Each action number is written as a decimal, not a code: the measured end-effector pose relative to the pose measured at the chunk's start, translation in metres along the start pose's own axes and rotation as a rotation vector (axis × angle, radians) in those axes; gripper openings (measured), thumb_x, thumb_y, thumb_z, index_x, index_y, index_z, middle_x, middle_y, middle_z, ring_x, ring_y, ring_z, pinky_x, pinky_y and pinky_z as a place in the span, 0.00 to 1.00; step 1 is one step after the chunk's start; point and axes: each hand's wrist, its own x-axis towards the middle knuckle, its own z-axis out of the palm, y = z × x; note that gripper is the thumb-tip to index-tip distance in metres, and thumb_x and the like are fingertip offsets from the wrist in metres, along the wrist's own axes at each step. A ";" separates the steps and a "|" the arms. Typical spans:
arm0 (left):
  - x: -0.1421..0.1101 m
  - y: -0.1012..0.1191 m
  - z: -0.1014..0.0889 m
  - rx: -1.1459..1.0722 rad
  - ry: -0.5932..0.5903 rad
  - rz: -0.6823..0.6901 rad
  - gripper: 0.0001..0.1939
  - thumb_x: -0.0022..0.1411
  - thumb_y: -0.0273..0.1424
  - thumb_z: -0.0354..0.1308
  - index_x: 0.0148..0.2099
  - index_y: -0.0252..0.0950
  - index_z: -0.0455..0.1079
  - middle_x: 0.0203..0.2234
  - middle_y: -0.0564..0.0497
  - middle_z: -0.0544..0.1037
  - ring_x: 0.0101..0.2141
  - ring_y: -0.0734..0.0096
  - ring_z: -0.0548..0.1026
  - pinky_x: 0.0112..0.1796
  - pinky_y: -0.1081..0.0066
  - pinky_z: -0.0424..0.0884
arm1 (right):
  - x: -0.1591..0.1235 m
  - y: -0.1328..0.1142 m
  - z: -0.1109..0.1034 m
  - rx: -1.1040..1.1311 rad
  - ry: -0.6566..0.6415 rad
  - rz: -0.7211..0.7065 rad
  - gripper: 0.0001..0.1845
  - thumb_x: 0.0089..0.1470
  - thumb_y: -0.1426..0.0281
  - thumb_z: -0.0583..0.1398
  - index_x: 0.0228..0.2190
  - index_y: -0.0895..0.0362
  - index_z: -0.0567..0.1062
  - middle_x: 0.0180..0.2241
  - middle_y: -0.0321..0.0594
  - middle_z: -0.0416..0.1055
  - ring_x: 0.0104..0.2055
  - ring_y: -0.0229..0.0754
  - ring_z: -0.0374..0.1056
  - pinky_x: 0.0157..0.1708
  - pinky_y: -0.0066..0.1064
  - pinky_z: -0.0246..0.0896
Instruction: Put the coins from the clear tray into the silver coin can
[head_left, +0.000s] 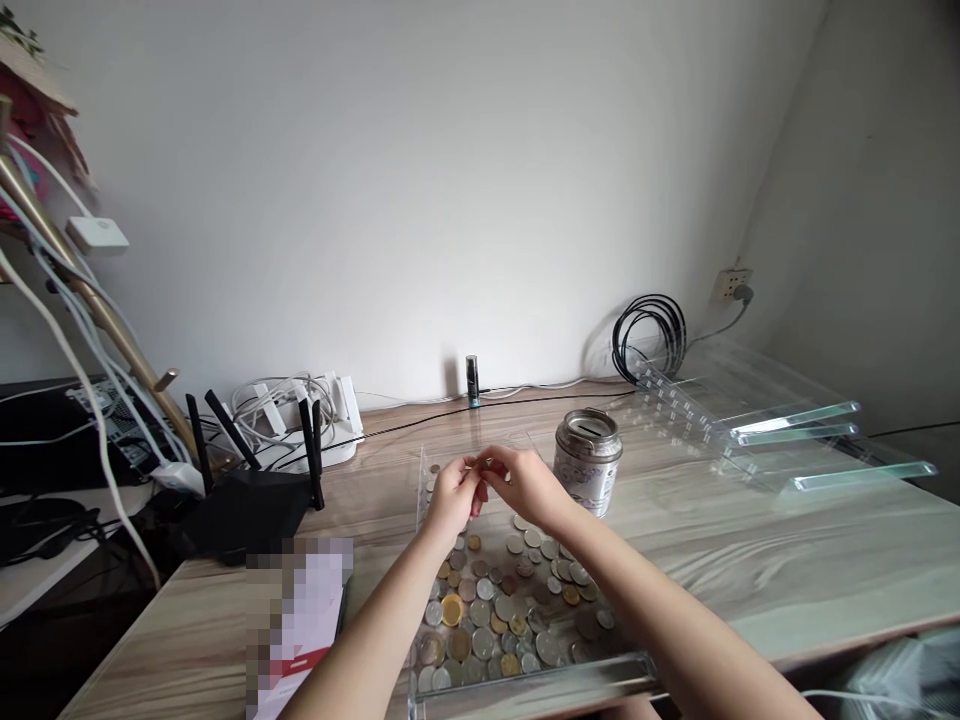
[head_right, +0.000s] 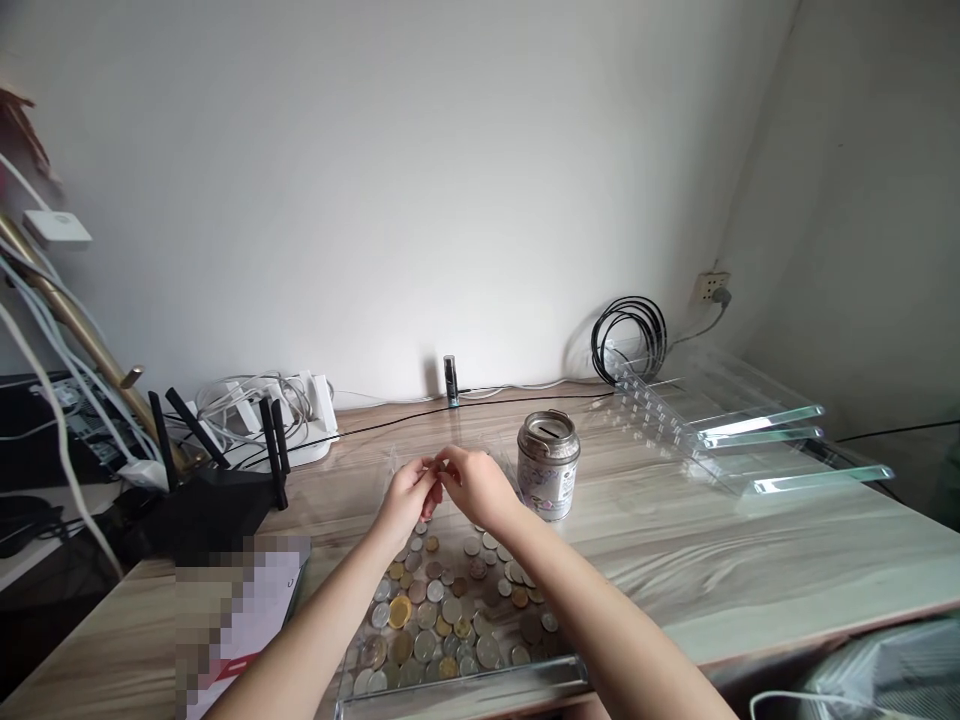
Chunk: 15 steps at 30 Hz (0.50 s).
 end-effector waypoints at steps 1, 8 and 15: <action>-0.001 0.002 0.001 -0.029 -0.013 -0.013 0.08 0.54 0.34 0.53 0.30 0.35 0.62 0.11 0.58 0.64 0.09 0.83 0.56 0.12 0.80 0.45 | 0.000 -0.001 0.006 0.020 0.023 0.017 0.10 0.47 0.72 0.53 0.34 0.56 0.71 0.25 0.36 0.71 0.26 0.35 0.65 0.27 0.25 0.57; -0.003 0.001 0.002 -0.057 -0.002 -0.129 0.02 0.56 0.29 0.48 0.31 0.36 0.60 0.10 0.62 0.56 0.08 0.86 0.49 0.11 0.81 0.43 | 0.000 0.007 -0.025 -0.159 0.279 0.035 0.09 0.48 0.74 0.52 0.28 0.54 0.73 0.29 0.36 0.72 0.31 0.36 0.65 0.30 0.26 0.57; 0.000 -0.006 -0.002 -0.012 0.014 -0.210 0.11 0.51 0.20 0.47 0.38 0.36 0.60 0.18 0.58 0.66 0.13 0.83 0.61 0.15 0.81 0.59 | -0.006 0.053 -0.086 -0.535 0.486 0.461 0.10 0.42 0.67 0.56 0.26 0.52 0.77 0.27 0.40 0.71 0.34 0.42 0.64 0.25 0.28 0.53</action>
